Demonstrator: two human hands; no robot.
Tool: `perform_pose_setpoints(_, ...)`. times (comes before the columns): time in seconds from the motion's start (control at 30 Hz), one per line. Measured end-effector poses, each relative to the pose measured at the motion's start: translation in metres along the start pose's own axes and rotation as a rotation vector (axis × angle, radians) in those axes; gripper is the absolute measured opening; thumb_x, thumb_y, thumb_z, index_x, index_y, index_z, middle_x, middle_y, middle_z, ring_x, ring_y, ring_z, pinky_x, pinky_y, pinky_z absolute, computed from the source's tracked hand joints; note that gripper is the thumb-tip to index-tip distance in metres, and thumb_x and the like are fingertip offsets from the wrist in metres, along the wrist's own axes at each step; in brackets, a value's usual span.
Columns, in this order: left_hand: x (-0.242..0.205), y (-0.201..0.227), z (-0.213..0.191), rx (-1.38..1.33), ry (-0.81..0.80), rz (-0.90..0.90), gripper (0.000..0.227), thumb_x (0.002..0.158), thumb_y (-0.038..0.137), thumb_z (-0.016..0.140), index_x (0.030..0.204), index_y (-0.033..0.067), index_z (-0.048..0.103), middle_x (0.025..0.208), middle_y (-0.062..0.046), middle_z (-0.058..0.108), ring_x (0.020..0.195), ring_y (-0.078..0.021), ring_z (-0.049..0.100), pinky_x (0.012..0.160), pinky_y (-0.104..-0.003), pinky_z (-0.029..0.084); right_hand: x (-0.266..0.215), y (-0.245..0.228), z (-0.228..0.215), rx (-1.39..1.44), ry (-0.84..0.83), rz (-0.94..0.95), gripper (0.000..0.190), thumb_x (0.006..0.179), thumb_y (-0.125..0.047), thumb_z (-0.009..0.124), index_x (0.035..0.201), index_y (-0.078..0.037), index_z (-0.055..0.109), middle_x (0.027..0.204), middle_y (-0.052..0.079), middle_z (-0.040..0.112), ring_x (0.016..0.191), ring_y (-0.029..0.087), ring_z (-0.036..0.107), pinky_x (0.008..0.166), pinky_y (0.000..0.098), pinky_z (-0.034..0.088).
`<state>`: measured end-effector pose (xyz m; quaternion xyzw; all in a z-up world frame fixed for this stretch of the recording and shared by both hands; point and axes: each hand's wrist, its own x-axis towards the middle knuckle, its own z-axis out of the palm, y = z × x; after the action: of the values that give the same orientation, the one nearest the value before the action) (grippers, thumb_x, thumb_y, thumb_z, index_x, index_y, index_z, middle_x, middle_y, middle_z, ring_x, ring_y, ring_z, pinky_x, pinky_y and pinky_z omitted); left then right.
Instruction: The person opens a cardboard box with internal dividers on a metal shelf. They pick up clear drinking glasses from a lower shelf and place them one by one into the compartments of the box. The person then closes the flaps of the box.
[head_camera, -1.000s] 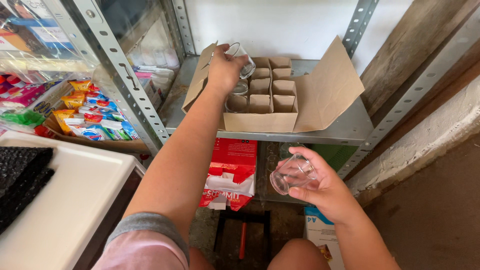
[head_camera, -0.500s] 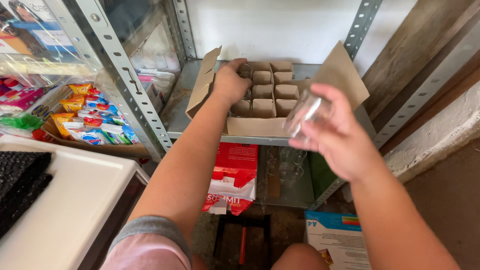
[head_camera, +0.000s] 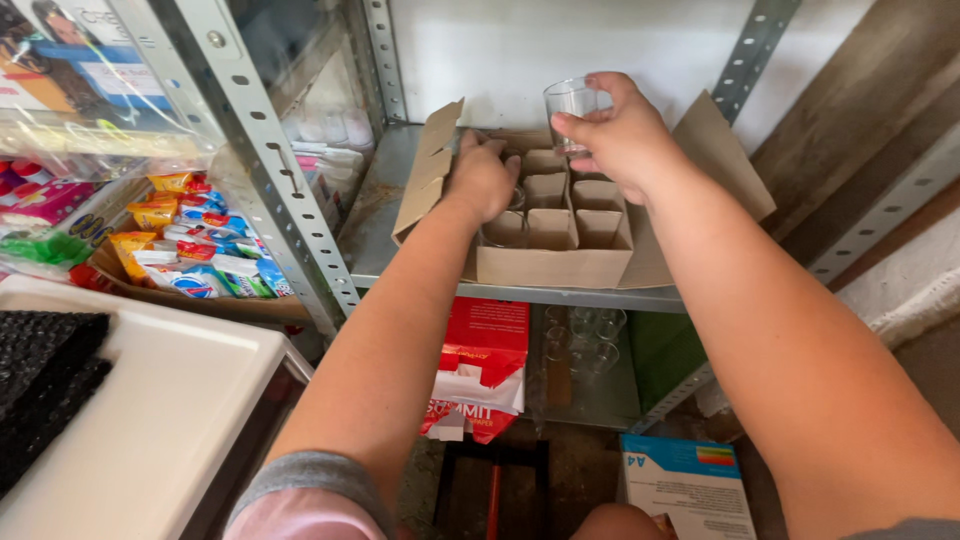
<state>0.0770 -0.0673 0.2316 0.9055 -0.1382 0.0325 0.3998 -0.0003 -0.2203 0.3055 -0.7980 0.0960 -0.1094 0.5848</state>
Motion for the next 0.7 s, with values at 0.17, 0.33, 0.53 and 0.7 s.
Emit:
perform_pose_setpoints(0.17,-0.004,-0.006,-0.003,-0.161,0.042,-0.108,0.056,0.085,0.029,0.051,0.139,0.0242,0.062,0.146,-0.007,0.036,0.121,-0.0332,0.055,0.108,-0.041,0.044,0.029,-0.002,0.014,-0.488,0.025,-0.169,0.081,0.089,-0.031,0.078,0.158,-0.034,0.035,0.105,0.000,0.061,0.084,0.017,0.066,0.078,0.0333,0.050)
perform_pose_setpoints(0.33,0.011,-0.018,0.010,-0.302,0.108,-0.081,0.055,0.085,0.026,0.052,0.138,0.0173,0.063,0.147,-0.014,0.039,0.129,-0.0352,0.052,0.115,-0.039,0.038,0.035,-0.009,0.026,-0.615,0.023,-0.129,0.051,0.088,-0.036,0.082,0.129,-0.030,0.053,0.099,-0.003,0.062,0.085,0.017,0.059,0.073,0.0361,0.048)
perform_pose_setpoints(0.53,0.014,-0.021,0.013,-0.503,0.095,-0.135,0.059,0.083,0.017,0.049,0.141,0.0197,0.054,0.136,-0.015,0.065,0.120,-0.0348,0.062,0.101,-0.039,0.048,0.042,-0.009,0.039,-0.741,-0.054,-0.129,0.054,0.088,-0.035,0.080,0.138,-0.034,0.062,0.122,0.007,0.064,0.108,0.019,0.062,0.093,0.0363,0.049)
perform_pose_setpoints(0.7,0.015,-0.023,0.016,-0.629,0.070,-0.159,0.071,0.086,0.015,0.048,0.156,0.0193,0.037,0.143,-0.016,0.062,0.122,-0.0363,0.061,0.097,-0.041,0.049,0.050,-0.010,0.049,-0.843,-0.101,-0.114,0.054,0.089,-0.035,0.078,0.140,-0.040,0.063,0.133,0.003,0.065,0.111,0.023,0.062,0.093,0.0377,0.049)
